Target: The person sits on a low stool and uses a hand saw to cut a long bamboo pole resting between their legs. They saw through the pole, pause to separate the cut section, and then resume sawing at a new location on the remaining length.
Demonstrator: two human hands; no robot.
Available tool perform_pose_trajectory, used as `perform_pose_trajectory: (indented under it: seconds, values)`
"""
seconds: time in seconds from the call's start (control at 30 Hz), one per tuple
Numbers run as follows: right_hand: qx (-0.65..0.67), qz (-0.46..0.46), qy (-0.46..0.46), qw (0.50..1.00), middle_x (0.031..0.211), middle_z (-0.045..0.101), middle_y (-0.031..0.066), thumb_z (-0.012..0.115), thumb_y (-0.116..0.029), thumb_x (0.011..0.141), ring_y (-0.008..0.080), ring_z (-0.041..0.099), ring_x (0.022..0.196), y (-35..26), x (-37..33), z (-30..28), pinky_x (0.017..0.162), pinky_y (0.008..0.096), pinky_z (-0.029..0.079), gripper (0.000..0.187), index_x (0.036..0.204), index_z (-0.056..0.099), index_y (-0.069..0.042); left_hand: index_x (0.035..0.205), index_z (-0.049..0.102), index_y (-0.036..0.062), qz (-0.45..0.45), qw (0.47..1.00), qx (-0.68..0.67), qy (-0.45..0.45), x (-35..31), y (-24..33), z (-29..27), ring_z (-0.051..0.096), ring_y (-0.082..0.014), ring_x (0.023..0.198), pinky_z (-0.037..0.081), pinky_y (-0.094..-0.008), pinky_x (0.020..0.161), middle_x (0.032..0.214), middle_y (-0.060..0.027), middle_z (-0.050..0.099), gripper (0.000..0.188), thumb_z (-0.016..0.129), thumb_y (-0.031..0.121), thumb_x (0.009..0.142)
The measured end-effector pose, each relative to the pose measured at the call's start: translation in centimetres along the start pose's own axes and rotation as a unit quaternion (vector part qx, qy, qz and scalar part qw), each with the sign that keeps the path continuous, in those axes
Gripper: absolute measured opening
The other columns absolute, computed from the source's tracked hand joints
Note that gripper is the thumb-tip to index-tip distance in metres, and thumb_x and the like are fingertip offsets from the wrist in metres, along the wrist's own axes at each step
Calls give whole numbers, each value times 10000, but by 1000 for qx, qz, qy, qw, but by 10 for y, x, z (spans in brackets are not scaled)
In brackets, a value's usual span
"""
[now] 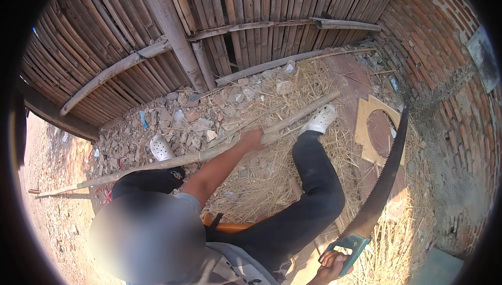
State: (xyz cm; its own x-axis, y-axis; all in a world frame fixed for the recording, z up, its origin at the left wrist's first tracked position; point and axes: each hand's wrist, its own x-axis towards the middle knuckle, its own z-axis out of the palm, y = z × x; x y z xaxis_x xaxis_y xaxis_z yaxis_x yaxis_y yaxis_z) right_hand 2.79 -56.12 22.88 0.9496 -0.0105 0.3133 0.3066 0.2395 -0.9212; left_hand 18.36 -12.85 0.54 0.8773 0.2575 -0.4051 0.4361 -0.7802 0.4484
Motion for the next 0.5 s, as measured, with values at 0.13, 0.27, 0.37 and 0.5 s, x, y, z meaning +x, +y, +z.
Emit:
perform_pose_trajectory:
  seconds: [0.13, 0.27, 0.37, 0.5]
  values:
    - [-22, 9, 39, 999, 477, 327, 9, 488, -112, 924, 109, 313, 365, -2, 13, -12, 361, 243, 316, 259, 703, 354, -103, 1264, 493, 108, -53, 998, 40, 15, -15, -47, 44, 627, -279, 1090, 446, -475, 955, 1182, -117, 643, 660, 754, 347, 707]
    - [4, 27, 189, 982, 466, 327, -4, 503, -102, 912, 104, 284, 347, 8, 21, -16, 339, 259, 266, 283, 670, 356, -101, 1297, 471, 129, -63, 995, 39, 63, -70, -90, 26, 589, -267, 1145, 389, -495, 1000, 1215, -112, 615, 742, 765, 433, 686]
    - [-37, 57, 193, 979, 501, 331, -24, 495, -119, 952, 84, 326, 383, 34, 20, -37, 373, 238, 296, 247, 726, 398, -105, 1333, 449, 136, -92, 992, 76, 39, -138, -141, -4, 543, -263, 1196, 371, -515, 1013, 1246, -115, 579, 828, 772, 496, 660]
    - [-259, 177, 271, 910, 522, 405, -1, 562, -115, 877, 93, 367, 380, 76, 10, -67, 364, 256, 325, 200, 724, 447, -59, 1339, 455, 139, -199, 972, 101, 80, -224, -208, -7, 482, -253, 1254, 348, -535, 1027, 1311, -87, 525, 868, 784, 529, 636]
